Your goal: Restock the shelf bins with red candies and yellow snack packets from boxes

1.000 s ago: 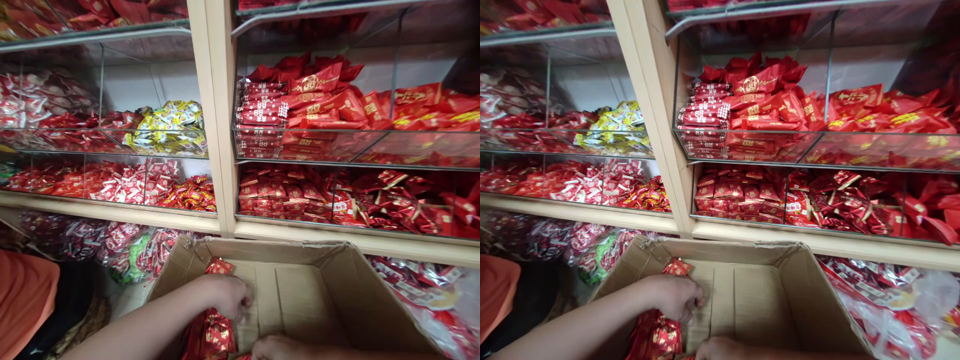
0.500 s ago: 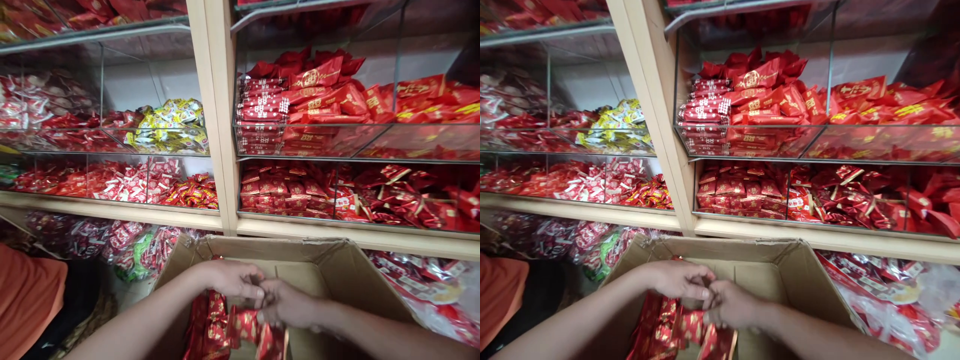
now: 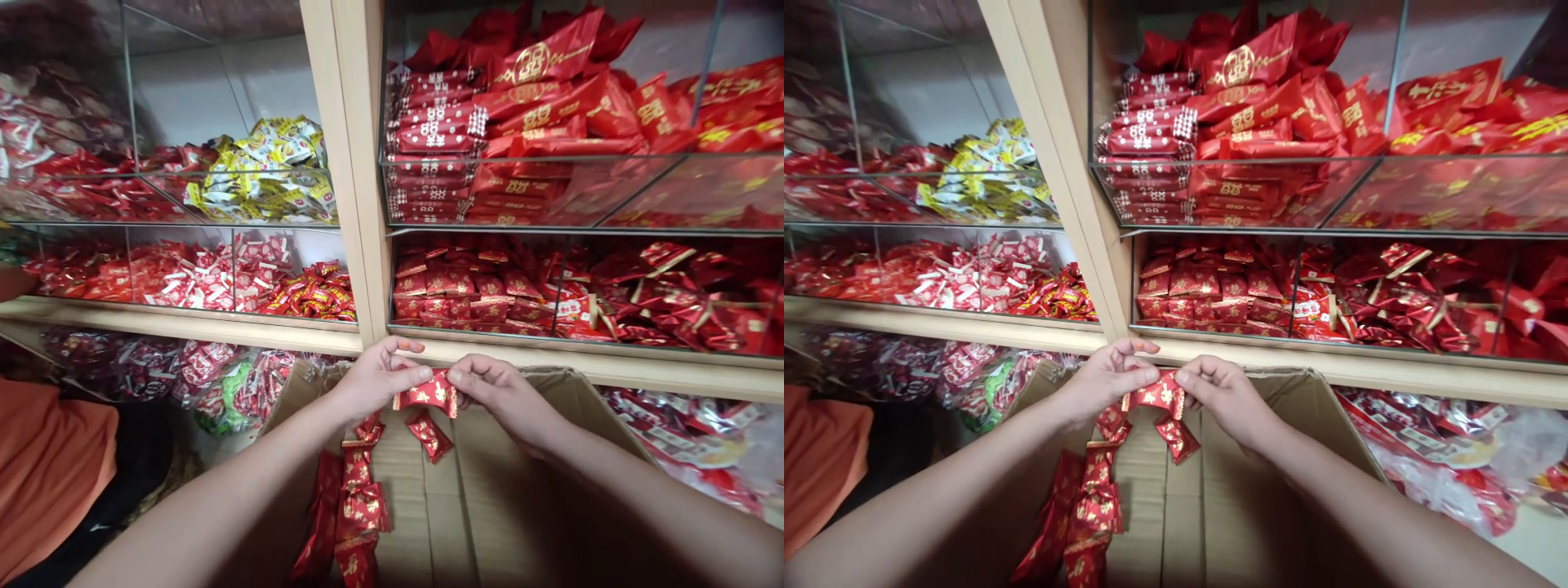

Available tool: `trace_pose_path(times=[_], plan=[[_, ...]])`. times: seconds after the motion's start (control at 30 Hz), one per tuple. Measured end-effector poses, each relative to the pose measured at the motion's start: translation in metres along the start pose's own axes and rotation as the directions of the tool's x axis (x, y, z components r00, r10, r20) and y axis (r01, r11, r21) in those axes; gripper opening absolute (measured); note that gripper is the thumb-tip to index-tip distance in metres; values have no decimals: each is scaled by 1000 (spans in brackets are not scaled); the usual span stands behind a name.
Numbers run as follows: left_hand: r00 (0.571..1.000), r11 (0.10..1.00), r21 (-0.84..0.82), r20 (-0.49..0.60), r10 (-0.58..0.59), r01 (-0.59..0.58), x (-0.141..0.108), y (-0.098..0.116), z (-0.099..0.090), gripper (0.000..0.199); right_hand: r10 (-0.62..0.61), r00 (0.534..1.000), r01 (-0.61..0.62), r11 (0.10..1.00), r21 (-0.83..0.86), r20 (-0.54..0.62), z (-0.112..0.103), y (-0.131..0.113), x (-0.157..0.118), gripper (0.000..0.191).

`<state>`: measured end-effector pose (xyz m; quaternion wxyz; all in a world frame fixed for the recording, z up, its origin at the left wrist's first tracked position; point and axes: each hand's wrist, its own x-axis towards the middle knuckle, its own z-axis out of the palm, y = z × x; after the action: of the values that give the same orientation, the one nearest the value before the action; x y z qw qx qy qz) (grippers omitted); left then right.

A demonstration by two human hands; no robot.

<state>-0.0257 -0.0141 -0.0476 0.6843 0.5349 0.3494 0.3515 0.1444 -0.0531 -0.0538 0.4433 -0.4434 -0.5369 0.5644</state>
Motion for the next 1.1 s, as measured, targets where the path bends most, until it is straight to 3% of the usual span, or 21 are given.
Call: trace_pose_path(times=[0.17, 0.23, 0.37, 0.5, 0.67, 0.9, 1.0, 1.1], plan=[[991, 995, 12, -90, 103, -102, 0, -2, 3, 30, 97, 995, -100, 992, 78, 32, 2, -2, 0, 28], [997, 998, -12, -60, 55, -55, 0, -4, 3, 33, 109, 993, -112, 991, 80, 41, 0, -3, 1, 30], [988, 994, -62, 134, -77, 86, -2, -3, 6, 49, 43, 999, -43, 996, 81, 1, -10, -7, 4, 27], [996, 990, -113, 46, -79, 83, -4, -3, 14, 48, -1, 1000, 1, 998, 70, 0, -16, -11, 3, 24], [989, 981, -129, 55, -138, 144, -8, -5, 20, 53, -67, 997, 69, 996, -51, 32, -23, -13, 2, 21], [988, 991, -73, 118, -101, 110, -7, -1, 25, 54, -171, 985, 168, 963, -212, 4, -32, -14, 1, 21], [992, 998, -34, 115, -43, 48, -7, 0, 25, 45, -241, 971, 227, 914, -335, 1, -33, -14, 0, 22], [998, 997, -80, 58, 9, -4, -7, -2, 24, 32, -226, 973, 230, 906, -355, 52, -32, -15, -2, 20]])
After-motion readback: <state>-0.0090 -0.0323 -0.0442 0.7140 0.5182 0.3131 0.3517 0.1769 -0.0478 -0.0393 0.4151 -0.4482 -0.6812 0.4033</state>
